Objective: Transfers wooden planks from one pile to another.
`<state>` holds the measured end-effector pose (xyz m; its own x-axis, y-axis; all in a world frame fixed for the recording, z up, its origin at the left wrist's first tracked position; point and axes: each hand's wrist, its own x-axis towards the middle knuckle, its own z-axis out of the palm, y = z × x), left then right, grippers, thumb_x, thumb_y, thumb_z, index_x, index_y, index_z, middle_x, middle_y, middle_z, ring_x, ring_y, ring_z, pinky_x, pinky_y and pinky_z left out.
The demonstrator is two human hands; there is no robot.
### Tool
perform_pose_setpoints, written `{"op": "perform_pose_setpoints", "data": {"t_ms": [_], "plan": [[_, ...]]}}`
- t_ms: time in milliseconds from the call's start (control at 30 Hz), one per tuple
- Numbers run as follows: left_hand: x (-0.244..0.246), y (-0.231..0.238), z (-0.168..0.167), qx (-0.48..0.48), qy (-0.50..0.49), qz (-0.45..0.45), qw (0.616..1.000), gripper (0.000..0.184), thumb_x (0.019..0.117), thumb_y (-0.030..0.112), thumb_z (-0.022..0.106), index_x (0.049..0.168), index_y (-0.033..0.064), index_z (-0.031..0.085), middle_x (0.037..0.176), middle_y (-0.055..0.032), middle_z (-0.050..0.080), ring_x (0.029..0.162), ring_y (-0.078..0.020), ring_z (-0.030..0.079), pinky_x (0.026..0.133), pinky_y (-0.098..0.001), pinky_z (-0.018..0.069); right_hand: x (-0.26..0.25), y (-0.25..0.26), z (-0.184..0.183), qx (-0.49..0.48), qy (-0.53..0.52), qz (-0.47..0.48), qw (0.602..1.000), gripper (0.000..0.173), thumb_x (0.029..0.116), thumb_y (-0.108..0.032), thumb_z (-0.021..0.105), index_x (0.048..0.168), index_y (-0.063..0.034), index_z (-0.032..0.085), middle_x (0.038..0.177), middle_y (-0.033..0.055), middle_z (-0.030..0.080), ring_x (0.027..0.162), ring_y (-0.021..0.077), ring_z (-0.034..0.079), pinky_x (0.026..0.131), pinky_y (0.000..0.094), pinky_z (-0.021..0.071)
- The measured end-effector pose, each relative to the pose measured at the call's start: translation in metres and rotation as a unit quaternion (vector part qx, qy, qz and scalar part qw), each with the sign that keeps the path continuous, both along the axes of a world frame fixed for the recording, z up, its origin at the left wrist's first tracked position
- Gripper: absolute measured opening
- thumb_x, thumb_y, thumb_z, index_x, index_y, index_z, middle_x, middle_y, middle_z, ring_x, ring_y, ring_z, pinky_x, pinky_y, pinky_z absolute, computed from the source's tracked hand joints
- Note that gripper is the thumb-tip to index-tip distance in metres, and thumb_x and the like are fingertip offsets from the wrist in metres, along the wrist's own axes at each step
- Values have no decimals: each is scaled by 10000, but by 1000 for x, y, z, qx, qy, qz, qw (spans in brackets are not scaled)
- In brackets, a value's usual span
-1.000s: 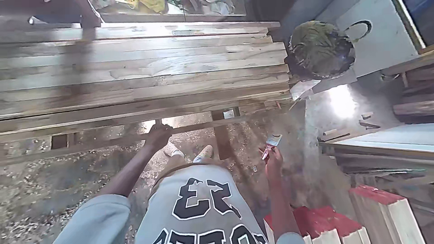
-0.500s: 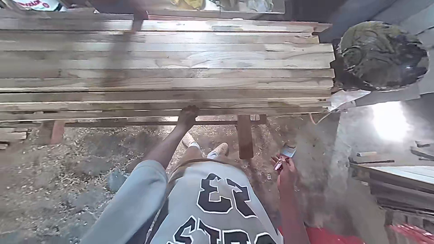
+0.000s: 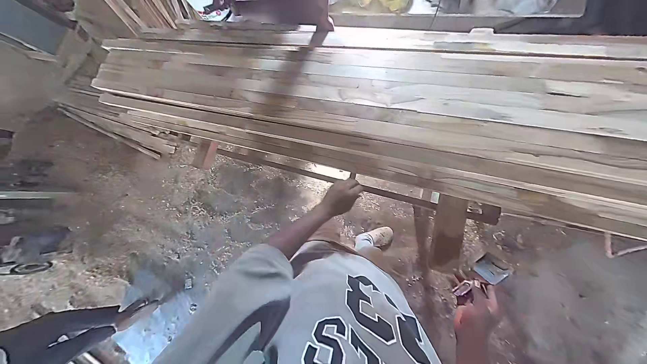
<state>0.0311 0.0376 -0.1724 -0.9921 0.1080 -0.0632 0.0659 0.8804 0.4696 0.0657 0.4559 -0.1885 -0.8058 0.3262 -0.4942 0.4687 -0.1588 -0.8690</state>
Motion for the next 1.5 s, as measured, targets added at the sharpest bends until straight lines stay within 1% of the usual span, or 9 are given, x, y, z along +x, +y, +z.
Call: {"op": "perform_pose_setpoints", "data": {"t_ms": [233,400,500,567,700,867,967,1200,1500], "plan": [[24,-211,28,-78,-44,69,994,265,1039,208,573,1196,65,730,1245,-161,700,1170,-318,677,1032,-500,529,30,-87,7,73,56,163,982,417,1036,-91,483,1398,112,449,1152,155,690,866,166,747,717,346,654],[81,-288,-7,131,-215,262,932,325,1041,265,581,1220,27,710,1180,-165,722,1118,-282,685,1042,-498,507,49,-249,0,168,106,351,915,460,957,-79,623,1393,53,558,1235,218,672,947,230,736,804,397,643],[123,-313,-59,302,-298,327,845,327,1054,304,572,1221,60,712,1106,-88,749,878,-172,722,791,-390,599,54,-379,-16,297,115,397,861,470,955,-115,637,1413,-19,593,1279,245,645,1055,319,701,885,471,611],[139,-329,-85,371,-352,300,805,333,1075,299,531,1243,65,699,1133,-80,744,860,-166,725,746,-380,600,41,-459,-8,383,66,400,830,436,983,-135,631,1406,-34,601,1305,276,612,1046,384,691,861,524,599],[170,-379,-82,311,-440,115,835,369,1043,361,580,1207,63,723,1120,-129,734,997,-242,701,934,-481,548,38,-549,-12,481,-24,359,799,392,1021,-174,586,1397,-68,608,1360,279,570,903,388,714,759,525,607],[191,-443,-57,286,-417,82,859,365,1039,376,585,1202,83,729,1180,-123,727,1087,-241,694,1018,-482,524,28,-582,10,537,-184,404,717,634,993,-130,568,1585,-271,389,1474,262,472,970,391,710,800,523,608],[185,-471,-48,270,-380,77,881,371,1049,365,572,1218,71,721,1169,-130,731,1065,-258,705,992,-483,536,25,-583,45,544,-236,428,682,533,994,-146,587,1514,-217,495,1423,257,526,1038,410,689,855,558,579],[168,-492,-29,304,-299,72,902,335,1047,346,577,1194,87,731,1099,-89,746,943,-191,721,888,-410,587,-26,-608,64,565,-160,399,704,441,991,-156,552,1429,-105,567,1132,242,697,1043,402,692,911,561,546],[126,-491,5,268,-253,-12,929,384,1062,383,509,1172,93,736,1026,-91,735,880,-205,685,846,-410,555,-1,-657,74,466,-290,412,727,550,937,-162,635,1460,-51,504,1367,279,559,1173,396,637,968,543,533]]}}
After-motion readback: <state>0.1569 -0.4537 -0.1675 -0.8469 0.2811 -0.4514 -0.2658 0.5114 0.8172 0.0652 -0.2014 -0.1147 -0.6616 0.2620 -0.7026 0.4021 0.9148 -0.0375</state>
